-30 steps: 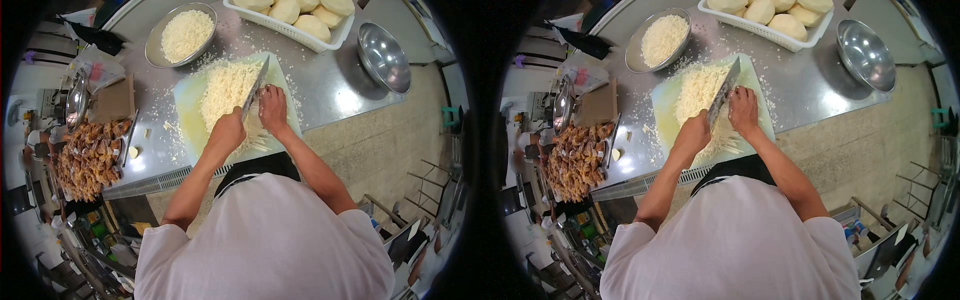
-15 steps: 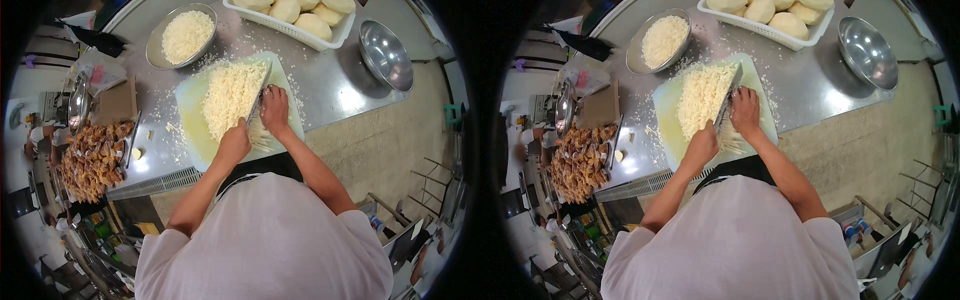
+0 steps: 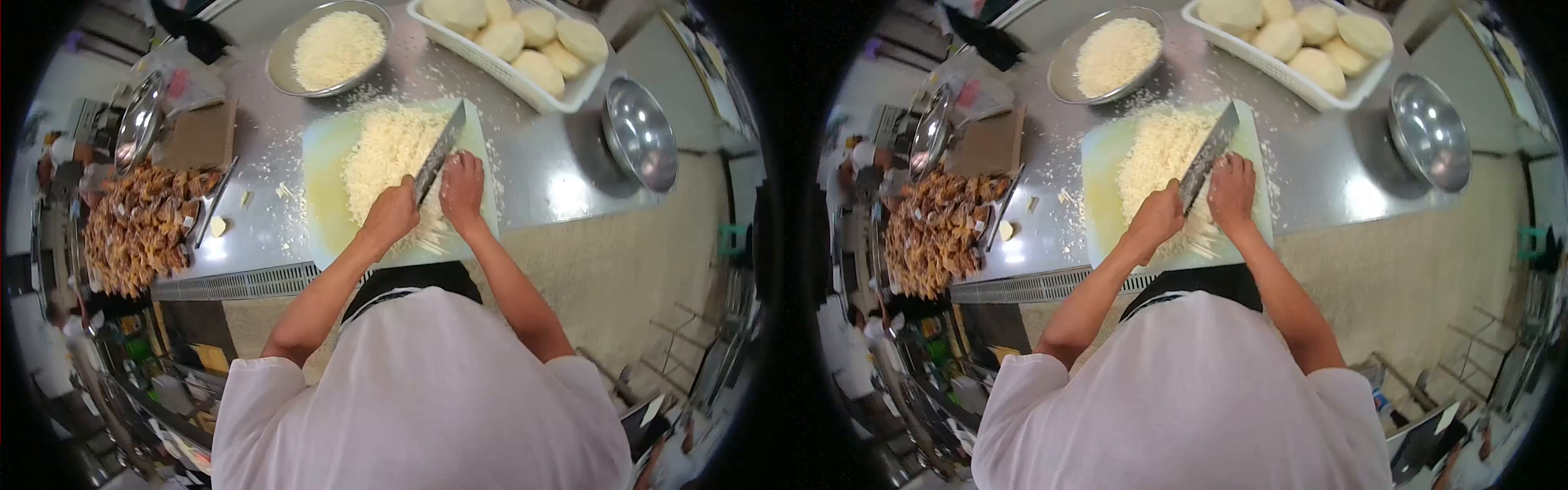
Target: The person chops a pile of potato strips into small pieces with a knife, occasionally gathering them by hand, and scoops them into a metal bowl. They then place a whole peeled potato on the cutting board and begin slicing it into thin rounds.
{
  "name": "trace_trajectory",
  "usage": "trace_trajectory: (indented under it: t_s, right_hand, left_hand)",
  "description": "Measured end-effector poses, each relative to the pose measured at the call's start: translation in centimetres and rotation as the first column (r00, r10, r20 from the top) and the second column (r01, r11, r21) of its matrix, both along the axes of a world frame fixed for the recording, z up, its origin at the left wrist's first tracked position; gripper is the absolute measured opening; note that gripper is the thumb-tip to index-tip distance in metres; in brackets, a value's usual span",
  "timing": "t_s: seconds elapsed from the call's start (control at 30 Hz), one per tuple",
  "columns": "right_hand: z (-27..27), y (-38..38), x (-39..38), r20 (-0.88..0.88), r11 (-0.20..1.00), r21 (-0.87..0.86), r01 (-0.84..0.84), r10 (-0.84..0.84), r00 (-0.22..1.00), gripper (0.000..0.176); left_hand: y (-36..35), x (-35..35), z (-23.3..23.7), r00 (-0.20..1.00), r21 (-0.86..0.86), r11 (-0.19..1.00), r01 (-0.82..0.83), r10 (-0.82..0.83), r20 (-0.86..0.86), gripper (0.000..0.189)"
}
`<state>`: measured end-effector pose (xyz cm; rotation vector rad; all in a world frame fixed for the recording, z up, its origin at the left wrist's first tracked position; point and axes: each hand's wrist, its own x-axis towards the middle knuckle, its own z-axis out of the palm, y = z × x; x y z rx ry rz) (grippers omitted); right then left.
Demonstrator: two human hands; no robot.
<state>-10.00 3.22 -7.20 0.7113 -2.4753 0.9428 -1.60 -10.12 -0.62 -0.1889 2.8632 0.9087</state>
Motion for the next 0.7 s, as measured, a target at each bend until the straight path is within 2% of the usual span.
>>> trace_trajectory:
  t_s: [0.03,0.1,0.17,0.27,0.37,0.43,0.5,0.53,0.57,0.63,0.67,0.7]
  right_hand:
    - [0.1,0.1,0.1,0.020,1.000,-0.017,-0.015,0.015,1.000,0.019]
    - [0.2,0.9,-0.1,0.037,0.999,-0.026,-0.027,0.028,0.999,0.019]
    - [0.5,1.4,-0.3,0.150,0.993,-0.076,-0.088,0.099,0.984,0.015]
    - [0.8,1.7,-0.8,0.117,0.977,-0.145,-0.157,0.175,0.978,0.010]
    - [1.4,2.0,-1.5,0.134,0.965,-0.184,-0.189,0.215,0.967,0.011]
    - [1.8,2.0,-2.0,0.138,0.961,-0.207,-0.182,0.213,0.967,0.013]
    - [1.9,1.9,-2.4,0.149,0.959,-0.228,-0.171,0.208,0.967,0.015]
    - [1.8,1.7,-2.9,0.174,0.957,-0.217,-0.194,0.234,0.957,0.018]
    - [1.8,1.5,-3.6,0.195,0.954,-0.206,-0.217,0.257,0.947,0.020]
    - [1.8,1.3,-4.9,0.187,0.953,-0.172,-0.250,0.280,0.942,0.023]
    - [1.9,1.1,-5.6,0.185,0.952,-0.149,-0.269,0.294,0.938,0.025]
    - [1.7,0.9,-6.5,0.180,0.947,-0.148,-0.286,0.310,0.934,0.025]
  left_hand:
    - [-0.3,-0.3,0.9,1.000,-0.030,0.999,0.029,-0.029,0.011,0.023]
    - [-0.9,1.8,2.1,0.999,-0.027,0.999,-0.023,0.024,0.033,0.024]
    - [-1.9,2.6,1.7,0.996,-0.024,0.998,-0.066,0.067,0.067,0.024]
    - [-3.3,2.5,0.8,0.996,-0.067,0.995,-0.071,0.074,0.043,0.017]
    - [-3.1,2.6,3.7,0.994,-0.077,0.994,-0.083,0.089,0.069,0.027]
    - [-3.0,4.2,3.8,0.982,-0.070,0.979,-0.190,0.191,-0.003,0.026]
    - [-5.0,3.9,0.7,0.980,-0.116,0.974,-0.196,0.199,0.021,0.025]
    - [-5.6,3.8,0.6,0.979,-0.162,0.968,-0.190,0.200,0.047,0.024]
    - [-6.2,3.9,0.5,0.976,-0.156,0.966,-0.205,0.213,0.039,0.024]
    - [-6.6,4.0,4.4,0.975,-0.059,0.977,-0.203,0.208,0.081,0.024]
    - [-6.1,4.7,5.3,0.970,-0.036,0.970,-0.240,0.241,0.032,0.024]
    - [-5.7,5.3,4.9,0.966,-0.035,0.966,-0.257,0.258,0.027,0.024]
